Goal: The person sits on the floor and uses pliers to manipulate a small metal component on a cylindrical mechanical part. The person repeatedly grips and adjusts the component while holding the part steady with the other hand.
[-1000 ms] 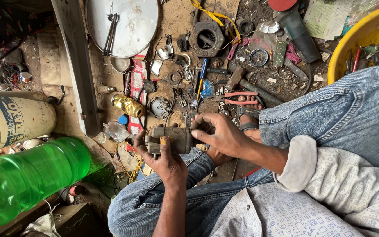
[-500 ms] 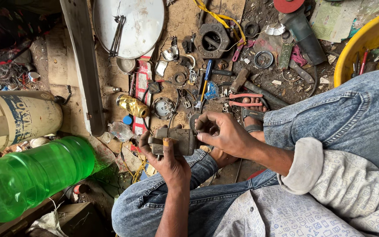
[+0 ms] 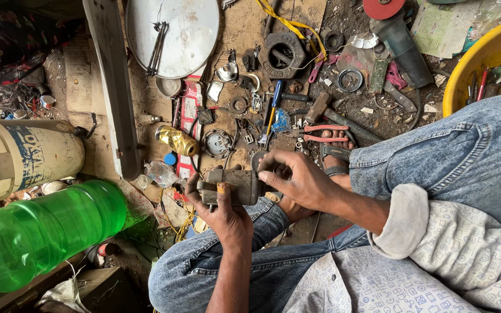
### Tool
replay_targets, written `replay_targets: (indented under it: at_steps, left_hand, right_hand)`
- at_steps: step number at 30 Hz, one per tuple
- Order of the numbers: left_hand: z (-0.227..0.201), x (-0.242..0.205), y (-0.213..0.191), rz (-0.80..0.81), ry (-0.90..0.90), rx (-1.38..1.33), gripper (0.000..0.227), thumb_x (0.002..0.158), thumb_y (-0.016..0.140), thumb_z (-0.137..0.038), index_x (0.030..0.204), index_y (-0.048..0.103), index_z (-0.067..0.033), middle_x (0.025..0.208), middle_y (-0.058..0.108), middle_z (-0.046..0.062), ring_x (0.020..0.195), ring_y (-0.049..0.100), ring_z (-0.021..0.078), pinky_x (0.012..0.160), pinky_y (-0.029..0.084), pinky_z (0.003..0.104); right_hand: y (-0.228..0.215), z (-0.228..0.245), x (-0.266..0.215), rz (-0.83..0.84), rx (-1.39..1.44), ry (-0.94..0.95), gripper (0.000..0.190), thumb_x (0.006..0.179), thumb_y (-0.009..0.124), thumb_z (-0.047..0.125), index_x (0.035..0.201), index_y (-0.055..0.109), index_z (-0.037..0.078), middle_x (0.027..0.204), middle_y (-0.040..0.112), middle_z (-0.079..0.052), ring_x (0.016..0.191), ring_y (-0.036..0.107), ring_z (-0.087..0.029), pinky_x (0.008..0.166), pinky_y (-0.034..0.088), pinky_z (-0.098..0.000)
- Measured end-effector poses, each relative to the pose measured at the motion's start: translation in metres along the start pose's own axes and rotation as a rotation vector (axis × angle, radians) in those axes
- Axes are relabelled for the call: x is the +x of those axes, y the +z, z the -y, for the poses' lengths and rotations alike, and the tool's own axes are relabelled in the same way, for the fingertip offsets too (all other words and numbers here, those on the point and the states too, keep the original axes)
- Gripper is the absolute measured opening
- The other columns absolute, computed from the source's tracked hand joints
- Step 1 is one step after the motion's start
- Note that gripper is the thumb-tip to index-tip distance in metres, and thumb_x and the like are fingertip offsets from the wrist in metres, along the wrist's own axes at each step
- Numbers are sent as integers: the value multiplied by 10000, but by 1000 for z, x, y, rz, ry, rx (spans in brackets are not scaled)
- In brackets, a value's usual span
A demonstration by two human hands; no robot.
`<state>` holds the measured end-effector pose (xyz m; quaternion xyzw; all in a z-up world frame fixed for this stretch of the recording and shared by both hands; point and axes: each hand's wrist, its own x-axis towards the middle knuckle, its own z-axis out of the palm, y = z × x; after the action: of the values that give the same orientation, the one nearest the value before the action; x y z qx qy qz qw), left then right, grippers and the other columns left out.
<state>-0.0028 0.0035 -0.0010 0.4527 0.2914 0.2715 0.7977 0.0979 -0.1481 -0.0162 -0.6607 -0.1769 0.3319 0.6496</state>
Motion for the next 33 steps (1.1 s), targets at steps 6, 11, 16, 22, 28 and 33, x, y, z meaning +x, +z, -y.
replay_targets:
  at_steps: [6, 11, 16, 22, 28, 33]
  left_hand:
    - [4, 2, -3, -37, 39, 16, 608, 958, 759, -52, 1436, 392, -128, 1242, 619, 141, 1102, 684, 287, 934, 621, 393]
    - [0, 10, -8, -158, 15, 14, 547, 905, 737, -91, 1347, 420, -151, 1187, 626, 118, 1013, 700, 254, 820, 642, 361]
    - [3, 12, -11, -154, 50, -12, 583, 945, 775, -67, 1406, 425, -140, 1202, 596, 104, 1038, 635, 200, 874, 609, 317]
    - [6, 16, -16, -198, -1, -62, 631, 883, 782, -145, 1380, 393, -160, 1183, 587, 91, 1044, 665, 234, 857, 644, 397]
    - [-13, 43, -49, -390, 48, -181, 659, 892, 794, -261, 1392, 381, -148, 1151, 597, 107, 1092, 648, 283, 913, 635, 456]
    - [-3, 43, -59, -422, -11, -227, 705, 877, 812, -282, 1417, 373, -170, 1192, 615, 73, 1118, 651, 232, 958, 619, 452]
  right_hand:
    - [-3, 5, -2, 4, -104, 108, 206, 885, 734, 206, 952, 695, 15, 958, 746, -66, 854, 715, -130, 801, 602, -295]
    - [-8, 9, 0, 9, -241, -179, 177, 881, 747, 147, 960, 674, 5, 941, 741, -57, 885, 700, -99, 803, 549, -321]
    - [-9, 12, -1, 31, -209, 91, 184, 835, 759, 150, 929, 668, 21, 819, 708, -50, 750, 648, -98, 702, 546, -300]
    - [-6, 9, -4, -15, -318, -36, 147, 844, 738, 111, 870, 618, 30, 803, 671, -42, 765, 653, -124, 721, 530, -300]
    - [-22, -13, 5, -65, -380, -16, 163, 857, 739, 105, 893, 621, -1, 843, 665, -100, 777, 662, -204, 708, 525, -349]
    - [-17, -47, 35, -72, -525, 119, 234, 912, 738, 183, 1017, 640, -1, 939, 735, -135, 843, 722, -238, 759, 545, -376]
